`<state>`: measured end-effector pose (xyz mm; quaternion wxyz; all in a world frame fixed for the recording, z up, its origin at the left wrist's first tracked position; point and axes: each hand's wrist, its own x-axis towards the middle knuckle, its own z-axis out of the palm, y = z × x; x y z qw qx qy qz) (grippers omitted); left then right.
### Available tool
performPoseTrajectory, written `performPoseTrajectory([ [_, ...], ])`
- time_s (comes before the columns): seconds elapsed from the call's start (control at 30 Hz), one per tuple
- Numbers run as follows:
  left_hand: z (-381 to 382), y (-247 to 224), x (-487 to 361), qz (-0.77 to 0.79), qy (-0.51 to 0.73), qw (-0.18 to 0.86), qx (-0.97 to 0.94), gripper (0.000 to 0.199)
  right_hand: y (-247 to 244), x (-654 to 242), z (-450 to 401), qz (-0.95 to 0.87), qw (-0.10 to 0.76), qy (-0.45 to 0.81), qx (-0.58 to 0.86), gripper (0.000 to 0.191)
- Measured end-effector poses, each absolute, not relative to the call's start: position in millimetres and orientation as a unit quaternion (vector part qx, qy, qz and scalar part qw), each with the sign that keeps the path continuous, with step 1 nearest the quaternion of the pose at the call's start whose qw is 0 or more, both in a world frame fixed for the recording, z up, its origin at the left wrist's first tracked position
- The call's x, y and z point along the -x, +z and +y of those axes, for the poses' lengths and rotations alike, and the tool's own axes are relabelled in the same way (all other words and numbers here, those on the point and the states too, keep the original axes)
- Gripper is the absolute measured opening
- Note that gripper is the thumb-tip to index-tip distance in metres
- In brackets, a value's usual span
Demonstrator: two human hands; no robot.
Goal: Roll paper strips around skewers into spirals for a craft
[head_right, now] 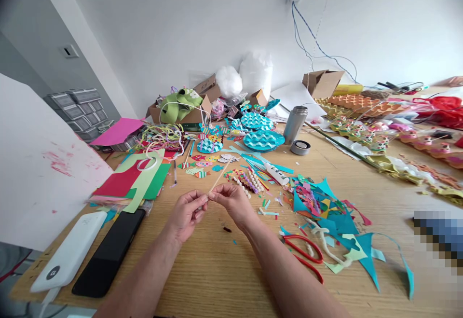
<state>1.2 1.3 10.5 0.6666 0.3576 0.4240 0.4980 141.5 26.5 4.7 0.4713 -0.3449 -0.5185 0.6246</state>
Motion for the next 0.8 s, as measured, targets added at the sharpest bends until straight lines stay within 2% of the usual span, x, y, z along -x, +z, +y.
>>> performPoseTrajectory([
  [0.13, 0, 10, -5, 0.442, 0.513, 0.632, -0.377, 0.025, 6, -139, 25, -0.522, 0.468, 0.623, 0.347, 0.024],
  [0.33, -2, 7, -10, 0.477, 0.552, 0.503, -0.463, 0.025, 9, -137, 22, -0.546, 0.479, 0.587, 0.358, 0.028],
  [0.47, -3, 2, -11, 0.484, 0.551, 0.474, -0.487, 0.025, 8, -136, 22, -0.545, 0.486, 0.58, 0.362, 0.03],
  [0.8, -2, 10, -14, 0.449, 0.543, 0.619, -0.347, 0.032, 4, -134, 23, -0.538, 0.506, 0.57, 0.36, 0.031],
])
